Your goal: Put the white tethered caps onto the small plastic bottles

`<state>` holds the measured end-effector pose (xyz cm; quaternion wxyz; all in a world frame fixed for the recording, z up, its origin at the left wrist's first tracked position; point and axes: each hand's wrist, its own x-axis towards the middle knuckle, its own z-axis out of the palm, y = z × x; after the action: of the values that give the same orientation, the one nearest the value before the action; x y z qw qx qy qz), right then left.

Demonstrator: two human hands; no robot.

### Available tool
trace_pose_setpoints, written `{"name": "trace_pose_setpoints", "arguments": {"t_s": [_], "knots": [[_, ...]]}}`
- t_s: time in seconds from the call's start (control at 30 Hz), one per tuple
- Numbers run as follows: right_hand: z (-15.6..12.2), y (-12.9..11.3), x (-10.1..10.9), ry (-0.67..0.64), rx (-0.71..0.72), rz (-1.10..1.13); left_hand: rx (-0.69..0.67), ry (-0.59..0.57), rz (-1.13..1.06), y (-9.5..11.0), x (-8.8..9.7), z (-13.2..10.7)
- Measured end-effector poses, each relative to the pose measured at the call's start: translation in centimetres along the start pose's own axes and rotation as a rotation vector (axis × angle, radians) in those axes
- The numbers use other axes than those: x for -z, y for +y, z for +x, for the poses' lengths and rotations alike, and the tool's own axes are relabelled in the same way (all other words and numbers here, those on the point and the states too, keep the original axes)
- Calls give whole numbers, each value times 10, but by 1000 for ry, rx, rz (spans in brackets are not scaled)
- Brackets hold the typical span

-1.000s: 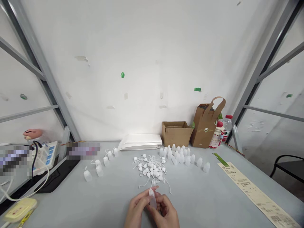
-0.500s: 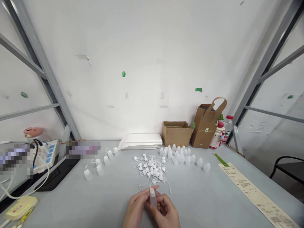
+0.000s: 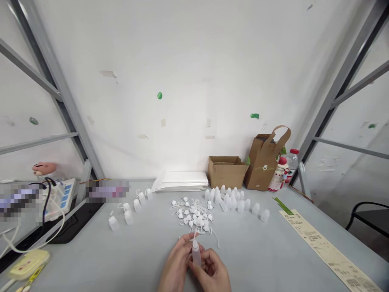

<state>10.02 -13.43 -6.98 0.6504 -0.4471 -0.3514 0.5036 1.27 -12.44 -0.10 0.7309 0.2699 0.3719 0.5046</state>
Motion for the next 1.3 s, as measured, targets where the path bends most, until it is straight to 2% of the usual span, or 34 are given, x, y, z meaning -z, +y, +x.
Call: {"name": "trace_pose_setpoints", "arguments": {"t_s": [0.3, 0.43, 0.63, 0.7, 0.77, 0.87, 0.93, 1.1, 1.3], "knots": [[1, -15, -1, -68, -86, 75, -18, 31, -26, -8, 7, 2], [2, -17, -1, -81, -82, 76, -38, 41, -30, -7, 8, 2], [-1, -16, -4, -74, -45, 95, -94, 81, 166, -9, 4, 3], [0, -19, -3, -48, -39, 102, -147, 93, 268, -8, 6, 6], [2, -22, -1, 1, -30, 117, -257, 153, 445, -3, 13, 11], [5, -26, 3, 82, -5, 150, -494, 295, 915, 10, 24, 22], [7, -27, 4, 105, 5, 162, -584, 323, 1219, 19, 28, 29], [8, -26, 3, 112, 4, 165, -568, 209, 1566, 25, 18, 38], [8, -25, 3, 112, 32, 139, -532, 253, 1785, 11, 4, 50]]}}
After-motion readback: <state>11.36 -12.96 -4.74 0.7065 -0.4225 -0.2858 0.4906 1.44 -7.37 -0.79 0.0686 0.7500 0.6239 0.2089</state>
